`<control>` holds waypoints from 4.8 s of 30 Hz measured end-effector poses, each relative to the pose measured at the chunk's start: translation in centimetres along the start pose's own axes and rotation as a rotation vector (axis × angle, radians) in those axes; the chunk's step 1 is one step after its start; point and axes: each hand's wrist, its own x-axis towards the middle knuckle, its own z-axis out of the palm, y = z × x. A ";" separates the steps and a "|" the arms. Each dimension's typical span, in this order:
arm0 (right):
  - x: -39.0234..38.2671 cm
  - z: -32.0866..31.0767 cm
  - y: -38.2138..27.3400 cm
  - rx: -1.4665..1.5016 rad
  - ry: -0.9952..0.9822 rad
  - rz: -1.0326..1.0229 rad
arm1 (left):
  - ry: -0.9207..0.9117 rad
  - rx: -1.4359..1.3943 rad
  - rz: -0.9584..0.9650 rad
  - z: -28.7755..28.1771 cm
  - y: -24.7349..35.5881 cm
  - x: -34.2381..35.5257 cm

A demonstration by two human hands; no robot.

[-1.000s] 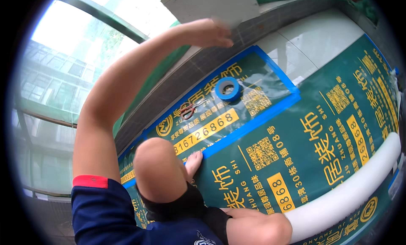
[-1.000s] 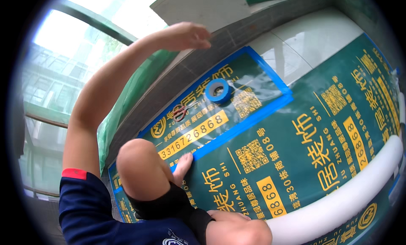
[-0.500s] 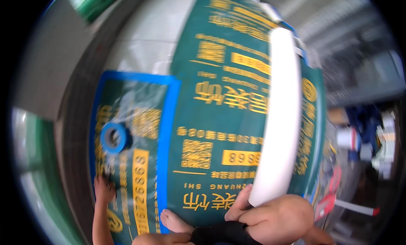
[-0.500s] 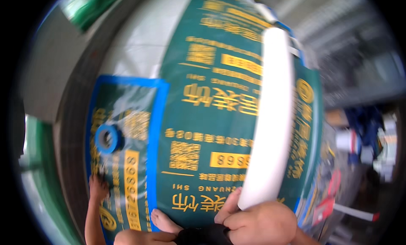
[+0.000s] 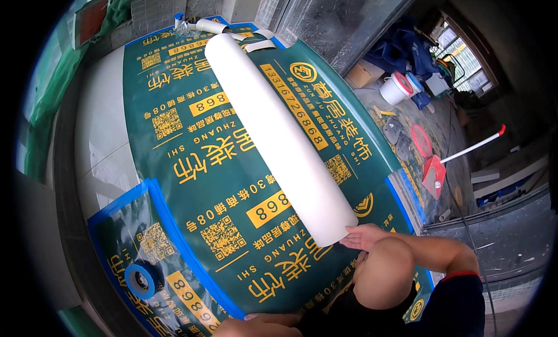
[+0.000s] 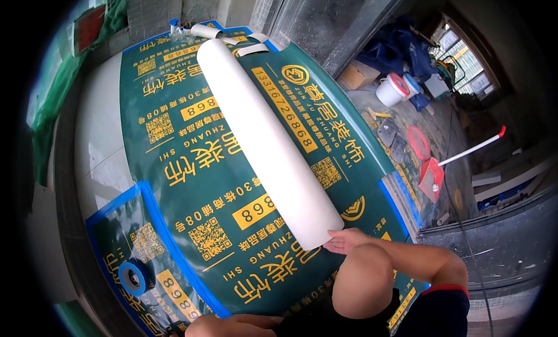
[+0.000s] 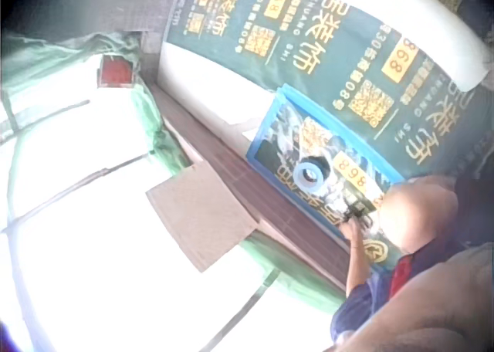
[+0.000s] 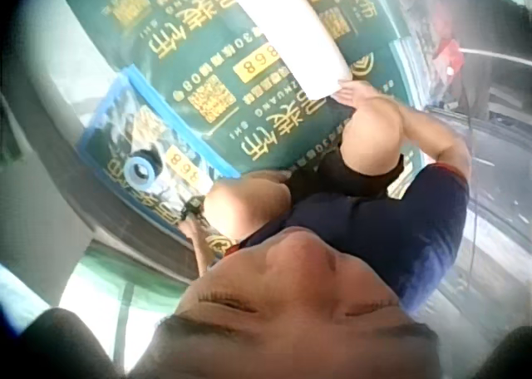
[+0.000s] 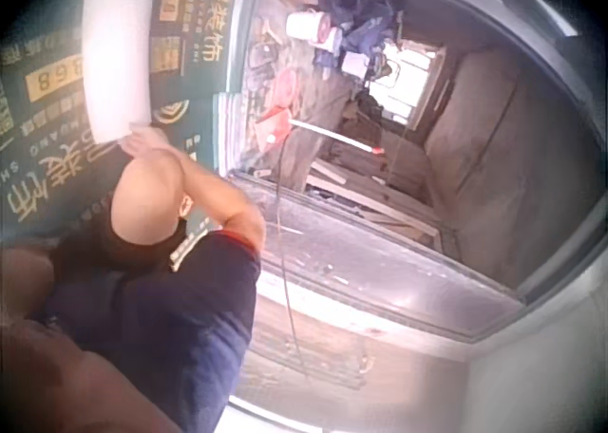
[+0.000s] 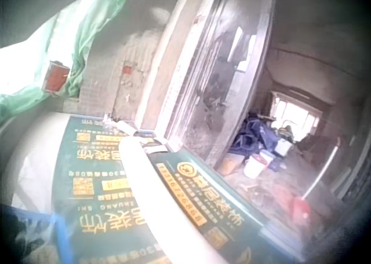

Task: The person applies blue tape to the edges and seams of large green advertising banners laid out on the floor and against a wall, then uses scissors to cut the tape and smooths it down by hand.

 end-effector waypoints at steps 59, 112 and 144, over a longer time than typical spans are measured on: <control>8.2 -30.4 2.7 0.037 -0.412 -0.371 | -0.986 -1.332 -0.352 54.3 44.8 -41.4; 13.1 -25.3 -3.2 -0.341 -0.397 -0.380 | -0.898 -0.972 0.024 55.8 46.2 -42.2; 14.4 -24.2 -5.4 -0.407 -0.359 -0.366 | -0.978 -0.970 0.023 56.4 45.9 -41.5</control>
